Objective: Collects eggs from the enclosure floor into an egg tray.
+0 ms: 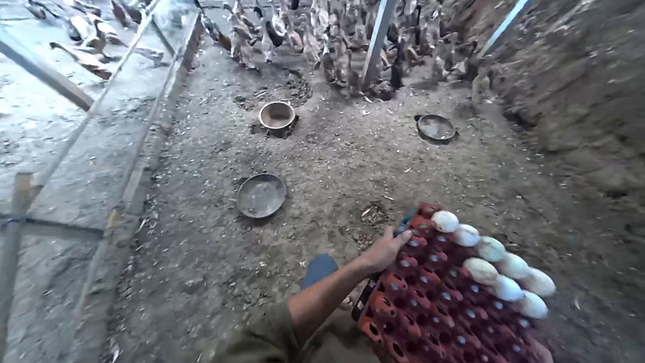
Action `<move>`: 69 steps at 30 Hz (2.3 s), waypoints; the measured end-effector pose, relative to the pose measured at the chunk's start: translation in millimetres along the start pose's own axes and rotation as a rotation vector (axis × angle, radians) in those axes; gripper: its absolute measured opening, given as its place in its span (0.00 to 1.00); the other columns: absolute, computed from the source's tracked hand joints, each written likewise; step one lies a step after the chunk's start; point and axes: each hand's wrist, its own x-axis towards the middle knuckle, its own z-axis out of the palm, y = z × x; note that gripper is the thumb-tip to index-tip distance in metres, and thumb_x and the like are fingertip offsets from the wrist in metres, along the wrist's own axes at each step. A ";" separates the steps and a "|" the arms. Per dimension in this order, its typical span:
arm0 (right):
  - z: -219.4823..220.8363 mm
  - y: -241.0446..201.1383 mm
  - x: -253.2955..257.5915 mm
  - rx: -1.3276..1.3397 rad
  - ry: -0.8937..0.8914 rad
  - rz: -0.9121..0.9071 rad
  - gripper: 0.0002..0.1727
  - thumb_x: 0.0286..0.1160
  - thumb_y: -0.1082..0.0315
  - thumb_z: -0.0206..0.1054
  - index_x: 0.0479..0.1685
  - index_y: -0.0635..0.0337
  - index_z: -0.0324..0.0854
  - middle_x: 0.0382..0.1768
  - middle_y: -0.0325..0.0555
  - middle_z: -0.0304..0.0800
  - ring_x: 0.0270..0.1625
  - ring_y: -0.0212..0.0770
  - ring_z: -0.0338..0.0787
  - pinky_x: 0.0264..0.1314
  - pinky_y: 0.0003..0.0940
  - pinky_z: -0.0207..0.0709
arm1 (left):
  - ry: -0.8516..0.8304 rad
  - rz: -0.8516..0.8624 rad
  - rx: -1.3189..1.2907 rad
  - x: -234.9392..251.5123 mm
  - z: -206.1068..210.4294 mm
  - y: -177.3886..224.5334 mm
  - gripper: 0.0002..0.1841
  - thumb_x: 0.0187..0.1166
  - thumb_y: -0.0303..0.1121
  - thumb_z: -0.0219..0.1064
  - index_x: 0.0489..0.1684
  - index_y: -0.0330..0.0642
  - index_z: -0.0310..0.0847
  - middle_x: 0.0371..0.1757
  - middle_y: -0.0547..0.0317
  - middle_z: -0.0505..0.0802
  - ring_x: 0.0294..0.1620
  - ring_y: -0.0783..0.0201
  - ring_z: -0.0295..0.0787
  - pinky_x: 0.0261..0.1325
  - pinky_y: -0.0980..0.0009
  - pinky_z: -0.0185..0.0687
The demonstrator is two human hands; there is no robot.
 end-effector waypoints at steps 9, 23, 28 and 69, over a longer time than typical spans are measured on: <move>126.3 -6.4 244.6 0.001 0.017 0.022 0.28 0.87 0.63 0.35 0.32 0.38 0.86 0.28 0.21 0.93 0.34 0.15 0.89 0.41 0.17 0.85 | 0.103 0.032 -0.180 191.7 -107.2 82.4 0.29 0.92 0.54 0.44 0.80 0.41 0.57 0.55 0.49 0.86 0.50 0.62 0.88 0.54 0.61 0.87; 279.1 -40.2 501.1 0.159 0.497 -0.067 0.30 0.91 0.58 0.33 0.30 0.37 0.86 0.27 0.19 0.94 0.33 0.14 0.90 0.39 0.15 0.86 | -0.269 -0.114 0.092 541.5 -204.8 310.2 0.26 0.93 0.52 0.42 0.76 0.41 0.58 0.50 0.54 0.85 0.45 0.67 0.87 0.48 0.66 0.87; 303.2 -63.1 664.7 0.236 0.478 0.004 0.29 0.90 0.57 0.35 0.33 0.39 0.86 0.28 0.23 0.94 0.33 0.16 0.91 0.38 0.18 0.87 | -0.230 -0.076 0.041 691.3 -224.2 357.3 0.23 0.93 0.49 0.40 0.73 0.40 0.61 0.48 0.56 0.86 0.43 0.68 0.88 0.47 0.67 0.88; 625.9 -214.1 1641.0 -0.075 -0.139 0.429 0.28 0.89 0.55 0.51 0.76 0.69 0.67 0.59 0.59 0.85 0.59 0.43 0.87 0.65 0.43 0.80 | 0.356 0.350 -0.068 1403.6 -518.9 796.1 0.27 0.91 0.30 0.24 0.46 0.47 0.77 0.39 0.79 0.94 0.45 0.86 0.89 0.52 0.84 0.85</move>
